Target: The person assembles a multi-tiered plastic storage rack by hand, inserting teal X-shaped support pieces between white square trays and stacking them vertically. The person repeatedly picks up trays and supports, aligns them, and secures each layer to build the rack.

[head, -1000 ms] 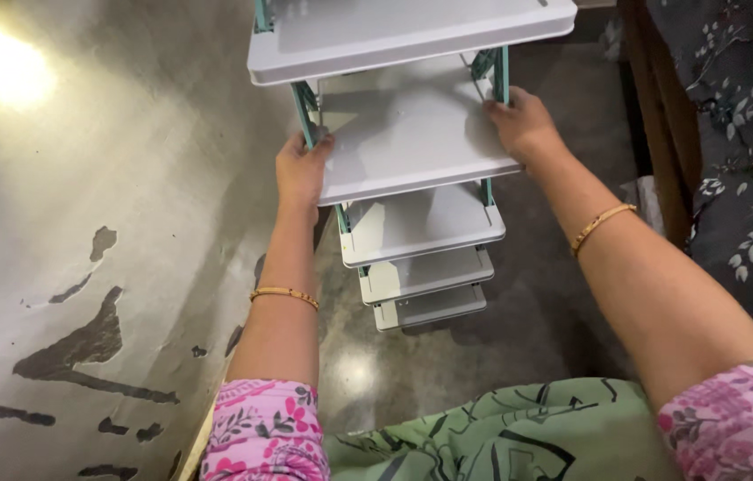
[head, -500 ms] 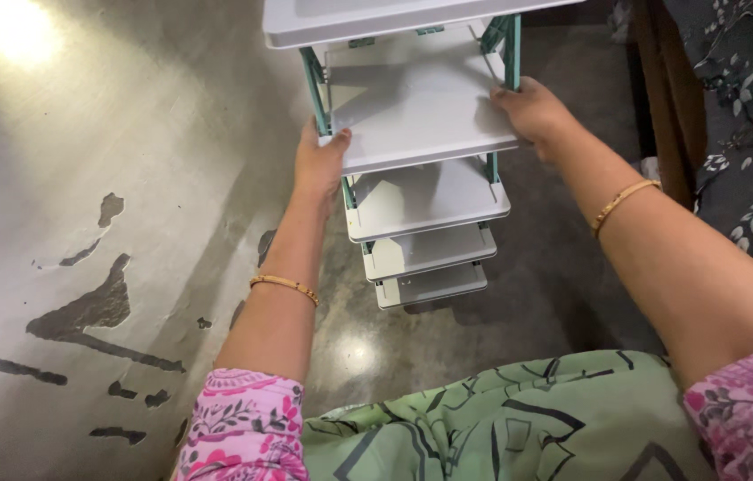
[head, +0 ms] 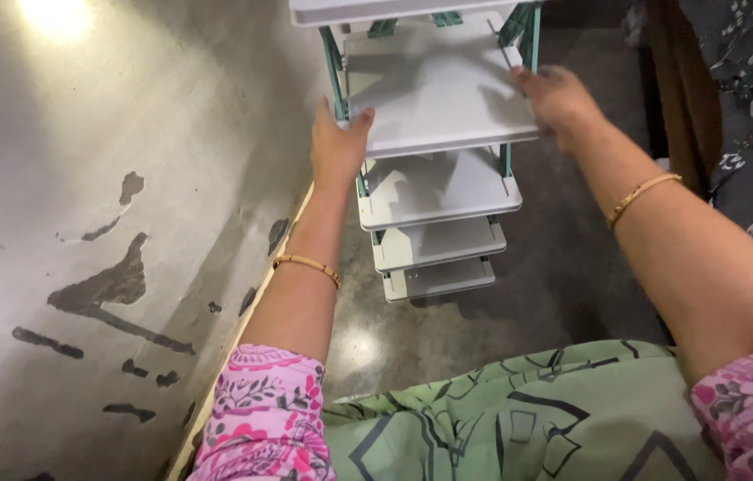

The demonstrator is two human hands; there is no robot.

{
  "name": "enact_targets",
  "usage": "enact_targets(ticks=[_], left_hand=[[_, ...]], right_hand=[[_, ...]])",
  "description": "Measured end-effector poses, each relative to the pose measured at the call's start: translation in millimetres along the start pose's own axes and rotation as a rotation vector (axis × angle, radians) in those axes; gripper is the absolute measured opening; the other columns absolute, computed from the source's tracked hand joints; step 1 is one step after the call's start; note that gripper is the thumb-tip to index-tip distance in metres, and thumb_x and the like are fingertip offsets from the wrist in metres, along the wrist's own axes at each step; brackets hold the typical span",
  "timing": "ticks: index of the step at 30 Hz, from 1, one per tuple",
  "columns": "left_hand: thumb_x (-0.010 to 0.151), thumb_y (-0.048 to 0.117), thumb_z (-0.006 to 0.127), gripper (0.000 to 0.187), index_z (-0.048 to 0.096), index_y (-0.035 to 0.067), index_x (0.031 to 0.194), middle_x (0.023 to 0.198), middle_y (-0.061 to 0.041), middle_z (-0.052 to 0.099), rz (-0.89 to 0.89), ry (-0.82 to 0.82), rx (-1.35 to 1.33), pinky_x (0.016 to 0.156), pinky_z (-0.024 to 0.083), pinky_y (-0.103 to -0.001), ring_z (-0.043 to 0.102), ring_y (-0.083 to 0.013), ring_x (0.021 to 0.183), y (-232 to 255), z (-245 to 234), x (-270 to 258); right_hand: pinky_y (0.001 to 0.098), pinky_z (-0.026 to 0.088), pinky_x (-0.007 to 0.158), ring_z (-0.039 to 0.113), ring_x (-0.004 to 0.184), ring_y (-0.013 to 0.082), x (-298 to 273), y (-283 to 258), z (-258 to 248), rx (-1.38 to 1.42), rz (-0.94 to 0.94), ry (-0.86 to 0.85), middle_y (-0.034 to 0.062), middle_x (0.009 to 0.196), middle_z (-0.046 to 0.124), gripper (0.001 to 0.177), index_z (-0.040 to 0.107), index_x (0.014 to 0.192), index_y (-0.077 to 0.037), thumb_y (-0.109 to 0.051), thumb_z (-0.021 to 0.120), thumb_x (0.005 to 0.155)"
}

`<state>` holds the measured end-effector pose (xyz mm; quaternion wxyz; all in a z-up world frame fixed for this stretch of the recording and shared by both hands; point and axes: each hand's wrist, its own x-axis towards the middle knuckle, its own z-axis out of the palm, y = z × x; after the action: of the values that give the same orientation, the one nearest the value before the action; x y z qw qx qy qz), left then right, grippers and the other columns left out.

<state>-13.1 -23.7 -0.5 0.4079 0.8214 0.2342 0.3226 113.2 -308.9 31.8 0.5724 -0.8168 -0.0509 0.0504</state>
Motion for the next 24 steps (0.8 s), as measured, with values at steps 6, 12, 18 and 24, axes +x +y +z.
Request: enact_targets(ticks=[6, 12, 18, 24], left_hand=[[0.090, 0.033, 0.075, 0.085, 0.033, 0.003, 0.157, 0.150, -0.025, 0.051, 0.305, 0.217, -0.017, 0.115, 0.039, -0.045, 0.050, -0.0399, 0.140, 20.7, 3.1, -6.0], [0.085, 0.036, 0.077, 0.092, 0.031, 0.005, 0.158, 0.148, -0.018, 0.055, 0.375, 0.202, -0.105, 0.115, 0.040, -0.043, 0.053, -0.0371, 0.136, 51.7, 10.6, -15.0], [0.081, 0.039, 0.079, 0.093, 0.034, 0.007, 0.155, 0.140, -0.015, 0.060, 0.375, 0.166, 0.023, 0.111, 0.038, -0.045, 0.054, -0.0348, 0.125, 55.5, 1.2, -22.5], [0.084, 0.039, 0.076, 0.073, 0.051, 0.014, 0.148, 0.135, -0.015, 0.060, 0.426, 0.147, 0.125, 0.108, 0.043, -0.044, 0.053, -0.0369, 0.127, 56.9, -16.2, -29.7]], right_hand=[[0.0266, 0.056, 0.089, 0.069, 0.110, 0.0143, 38.3, 24.2, -14.7, 0.202, -0.436, 0.040, 0.0115, 0.135, 0.069, 0.054, 0.049, 0.147, 0.002, -0.032, 0.068, 0.110], [0.0343, 0.050, 0.078, 0.063, 0.086, 0.0144, 16.4, 1.7, -11.1, 0.178, -0.588, 0.142, 0.0154, 0.107, 0.076, 0.028, 0.072, 0.131, -0.001, -0.019, 0.063, 0.111], [0.0314, 0.055, 0.086, 0.075, 0.097, 0.0172, -7.1, -15.7, 1.2, -0.097, -0.629, 0.379, 0.0099, 0.107, 0.079, 0.023, 0.075, 0.118, -0.005, -0.018, 0.073, 0.100], [0.0330, 0.059, 0.097, 0.076, 0.112, 0.0230, -13.8, -12.5, 1.1, 0.042, -0.797, 0.292, 0.0091, 0.121, 0.078, 0.029, 0.069, 0.125, -0.005, -0.018, 0.071, 0.100]])
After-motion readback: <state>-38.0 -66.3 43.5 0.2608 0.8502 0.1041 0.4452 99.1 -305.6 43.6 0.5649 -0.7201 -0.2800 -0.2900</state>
